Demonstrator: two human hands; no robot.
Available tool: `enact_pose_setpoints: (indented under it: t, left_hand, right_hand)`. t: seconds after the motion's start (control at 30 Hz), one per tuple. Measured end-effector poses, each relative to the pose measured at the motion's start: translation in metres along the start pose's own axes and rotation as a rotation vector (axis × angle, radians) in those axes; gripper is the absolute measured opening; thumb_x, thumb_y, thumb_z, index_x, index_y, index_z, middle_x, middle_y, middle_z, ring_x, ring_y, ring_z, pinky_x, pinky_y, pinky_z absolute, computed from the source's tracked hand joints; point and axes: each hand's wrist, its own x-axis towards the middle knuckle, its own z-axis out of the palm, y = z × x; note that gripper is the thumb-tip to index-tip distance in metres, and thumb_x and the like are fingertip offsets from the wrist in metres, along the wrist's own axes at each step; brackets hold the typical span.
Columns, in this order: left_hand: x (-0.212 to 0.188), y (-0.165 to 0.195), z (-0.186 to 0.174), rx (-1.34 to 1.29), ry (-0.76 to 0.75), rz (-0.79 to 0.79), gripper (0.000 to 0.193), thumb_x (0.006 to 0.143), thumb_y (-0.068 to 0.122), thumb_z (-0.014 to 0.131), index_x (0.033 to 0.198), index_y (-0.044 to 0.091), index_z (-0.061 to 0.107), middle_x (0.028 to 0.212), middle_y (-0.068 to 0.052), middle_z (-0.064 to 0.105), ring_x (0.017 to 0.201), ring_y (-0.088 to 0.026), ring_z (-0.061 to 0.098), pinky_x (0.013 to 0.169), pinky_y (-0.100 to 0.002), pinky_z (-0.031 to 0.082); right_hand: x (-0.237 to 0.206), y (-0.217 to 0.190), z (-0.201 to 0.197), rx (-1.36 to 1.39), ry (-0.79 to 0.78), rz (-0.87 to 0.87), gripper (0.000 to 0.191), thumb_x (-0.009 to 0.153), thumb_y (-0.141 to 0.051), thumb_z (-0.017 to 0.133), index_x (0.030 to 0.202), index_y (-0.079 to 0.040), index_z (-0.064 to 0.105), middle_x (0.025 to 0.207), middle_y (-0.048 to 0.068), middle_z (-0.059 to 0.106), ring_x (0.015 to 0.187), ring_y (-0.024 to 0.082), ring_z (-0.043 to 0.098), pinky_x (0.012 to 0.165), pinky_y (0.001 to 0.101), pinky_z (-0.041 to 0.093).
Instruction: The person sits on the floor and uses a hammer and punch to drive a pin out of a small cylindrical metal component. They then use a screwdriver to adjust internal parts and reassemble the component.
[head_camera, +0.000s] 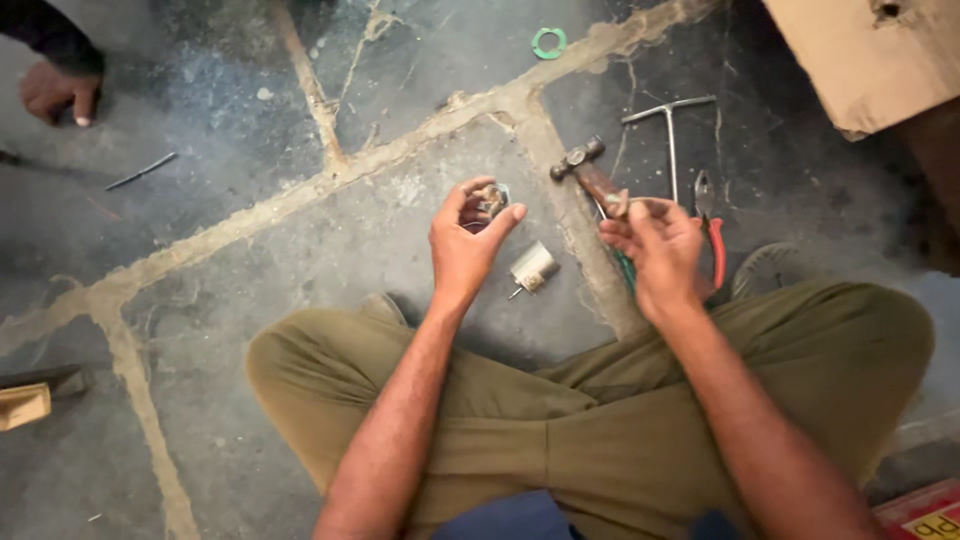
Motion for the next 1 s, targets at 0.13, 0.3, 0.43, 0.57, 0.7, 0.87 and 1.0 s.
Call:
enact_pose_setpoints:
  t: [0.13,0.3,0.43,0.57,0.7,0.87,1.0]
  left_hand:
    - [-0.001,0.001,-0.010,0.165,0.038,0.031,0.053,0.072,0.019,0.090,0.121,0.012,0.072,0.102,-0.004,0.075,0.084,-0.015,0.069,0.075,-0.030,0.057]
    - [-0.011,0.016,-0.004,0.253,-0.011,0.378,0.051,0.072,0.018,0.092,0.119,0.013,0.072,0.108,-0.008,0.069,0.100,-0.025,0.067,0.089,-0.037,0.054]
    - [-0.017,0.025,0.000,0.326,-0.065,0.437,0.051,0.072,0.016,0.091,0.119,0.013,0.072,0.109,-0.011,0.066,0.106,-0.031,0.063,0.093,-0.040,0.051]
    - [-0.015,0.025,0.001,0.357,-0.098,0.455,0.051,0.073,0.018,0.091,0.120,0.012,0.071,0.110,-0.011,0.068,0.106,-0.032,0.064,0.093,-0.041,0.051]
    - [-0.013,0.021,0.004,0.337,-0.110,0.434,0.053,0.075,0.020,0.092,0.121,0.009,0.070,0.111,-0.011,0.070,0.101,-0.030,0.067,0.089,-0.040,0.054]
    - [-0.014,0.021,0.013,0.318,-0.153,0.374,0.055,0.074,0.028,0.092,0.118,0.005,0.068,0.103,-0.012,0.073,0.090,-0.025,0.071,0.082,-0.037,0.056]
    - [-0.014,0.025,0.019,0.391,-0.167,0.296,0.044,0.075,0.028,0.090,0.108,0.006,0.071,0.095,-0.011,0.076,0.081,-0.023,0.071,0.074,-0.036,0.057]
  right_hand:
    - [0.002,-0.012,-0.010,0.140,-0.056,0.083,0.012,0.105,-0.010,0.062,0.111,0.000,0.061,0.106,0.013,0.073,0.095,0.023,0.075,0.087,0.0357,0.062]
    - [0.000,-0.012,-0.010,0.197,-0.155,0.142,0.013,0.107,-0.009,0.062,0.115,0.001,0.064,0.109,0.015,0.073,0.097,0.022,0.074,0.089,0.0346,0.060]
    - [-0.003,-0.017,-0.006,0.246,-0.237,0.164,0.018,0.106,-0.007,0.059,0.122,0.000,0.063,0.109,0.016,0.073,0.097,0.022,0.073,0.089,0.0347,0.060]
    - [-0.008,-0.029,0.003,0.267,-0.239,0.159,0.029,0.105,-0.006,0.058,0.133,0.000,0.061,0.109,0.015,0.072,0.097,0.022,0.072,0.090,0.0343,0.059]
    - [-0.012,-0.044,0.011,0.291,-0.274,0.151,0.037,0.097,-0.002,0.057,0.133,0.000,0.060,0.111,0.014,0.073,0.097,0.022,0.073,0.091,0.0346,0.059]
    - [-0.008,-0.044,0.015,0.032,-0.274,0.158,0.033,0.094,-0.003,0.066,0.126,0.002,0.065,0.105,0.009,0.071,0.087,0.018,0.072,0.081,0.0332,0.058]
    - [-0.013,-0.018,0.009,-0.570,-0.516,0.233,0.025,0.091,-0.015,0.075,0.110,0.001,0.073,0.082,0.007,0.072,0.068,0.013,0.069,0.061,0.0311,0.058]
